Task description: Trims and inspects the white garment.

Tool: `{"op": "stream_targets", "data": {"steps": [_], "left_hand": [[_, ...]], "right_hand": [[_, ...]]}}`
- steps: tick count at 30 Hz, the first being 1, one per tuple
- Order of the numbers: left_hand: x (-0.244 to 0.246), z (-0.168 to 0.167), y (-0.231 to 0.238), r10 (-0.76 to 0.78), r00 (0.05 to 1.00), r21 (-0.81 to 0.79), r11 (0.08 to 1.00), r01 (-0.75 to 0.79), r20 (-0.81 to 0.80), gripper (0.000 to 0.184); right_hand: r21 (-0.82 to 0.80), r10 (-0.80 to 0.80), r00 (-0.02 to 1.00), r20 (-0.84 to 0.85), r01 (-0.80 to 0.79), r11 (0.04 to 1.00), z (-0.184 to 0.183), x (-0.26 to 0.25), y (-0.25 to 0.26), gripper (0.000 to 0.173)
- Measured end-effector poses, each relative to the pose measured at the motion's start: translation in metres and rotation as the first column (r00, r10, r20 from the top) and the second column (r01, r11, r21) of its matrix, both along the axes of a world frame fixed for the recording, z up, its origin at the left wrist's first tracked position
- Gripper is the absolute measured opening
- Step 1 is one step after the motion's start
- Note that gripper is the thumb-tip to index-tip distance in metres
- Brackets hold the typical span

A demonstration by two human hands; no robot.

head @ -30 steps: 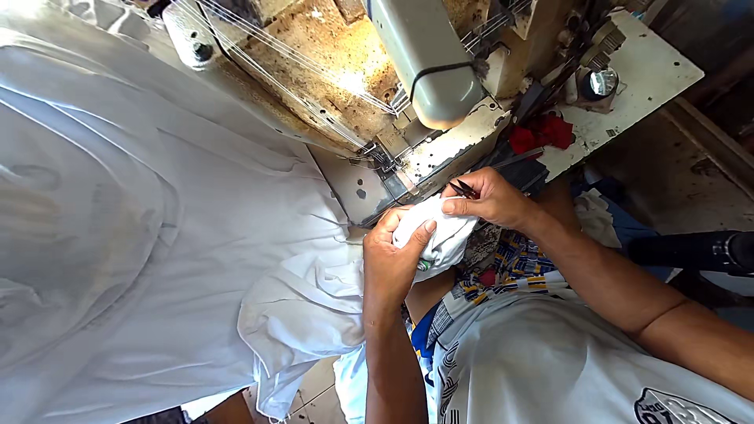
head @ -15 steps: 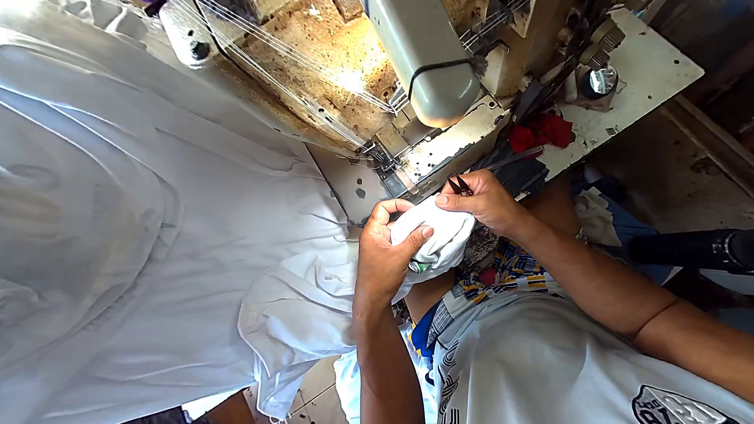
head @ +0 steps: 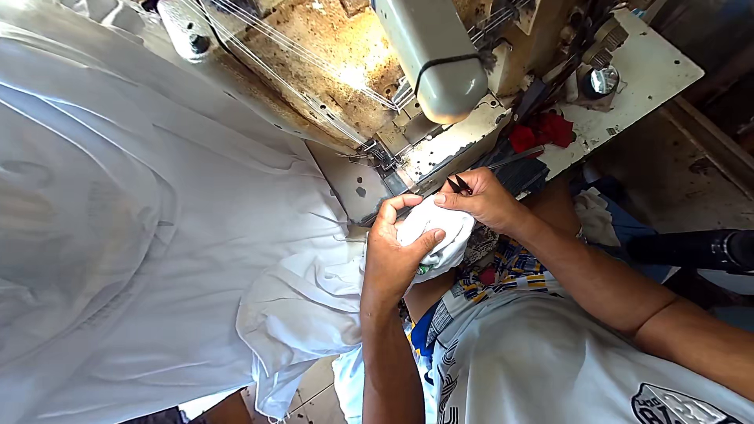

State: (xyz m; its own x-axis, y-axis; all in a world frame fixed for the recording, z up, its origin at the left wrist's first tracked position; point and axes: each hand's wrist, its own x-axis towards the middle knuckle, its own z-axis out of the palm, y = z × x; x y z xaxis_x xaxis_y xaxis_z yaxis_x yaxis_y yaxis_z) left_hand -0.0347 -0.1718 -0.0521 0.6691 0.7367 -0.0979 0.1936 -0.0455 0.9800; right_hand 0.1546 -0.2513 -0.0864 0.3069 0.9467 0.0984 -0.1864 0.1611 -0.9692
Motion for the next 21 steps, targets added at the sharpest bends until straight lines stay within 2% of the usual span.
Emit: {"op": "stream_targets", "data": {"steps": [2, 6, 10, 13, 16, 21], "left_hand": [[-0.002, 0.000, 0.002, -0.023, 1.000, -0.017, 1.000, 0.023, 0.018, 0.064], [-0.007, 0.000, 0.003, 0.025, 0.998, 0.035, 0.999, -0.026, 0.051, 0.034], [-0.008, -0.006, 0.001, 0.094, 0.991, 0.079, 0.992, -0.102, 0.094, 0.018], [-0.007, -0.009, 0.001, 0.142, 0.985, 0.140, 0.978, -0.155, 0.098, 0.014], [-0.006, -0.008, 0.000, 0.162, 0.983, 0.187, 0.966, -0.176, 0.089, 0.010], [-0.005, -0.009, 0.000, 0.127, 0.981, 0.147, 0.978, -0.149, 0.147, 0.013]], "right_hand": [[-0.005, -0.011, 1.000, 0.008, 0.011, 1.000, 0.000, -0.001, -0.001, 0.019], [-0.021, 0.000, 1.000, 0.021, 0.001, 1.000, -0.001, 0.007, 0.001, 0.018], [0.003, 0.028, 0.998, 0.047, -0.028, 1.000, 0.000, 0.008, 0.002, 0.019], [0.013, 0.038, 0.995, 0.092, -0.039, 0.999, -0.001, 0.007, 0.002, 0.017], [0.037, 0.123, 0.984, 0.133, -0.129, 0.991, 0.003, 0.009, 0.000, 0.013], [0.032, 0.176, 0.978, 0.114, -0.180, 0.983, 0.010, 0.004, -0.003, 0.013]]}}
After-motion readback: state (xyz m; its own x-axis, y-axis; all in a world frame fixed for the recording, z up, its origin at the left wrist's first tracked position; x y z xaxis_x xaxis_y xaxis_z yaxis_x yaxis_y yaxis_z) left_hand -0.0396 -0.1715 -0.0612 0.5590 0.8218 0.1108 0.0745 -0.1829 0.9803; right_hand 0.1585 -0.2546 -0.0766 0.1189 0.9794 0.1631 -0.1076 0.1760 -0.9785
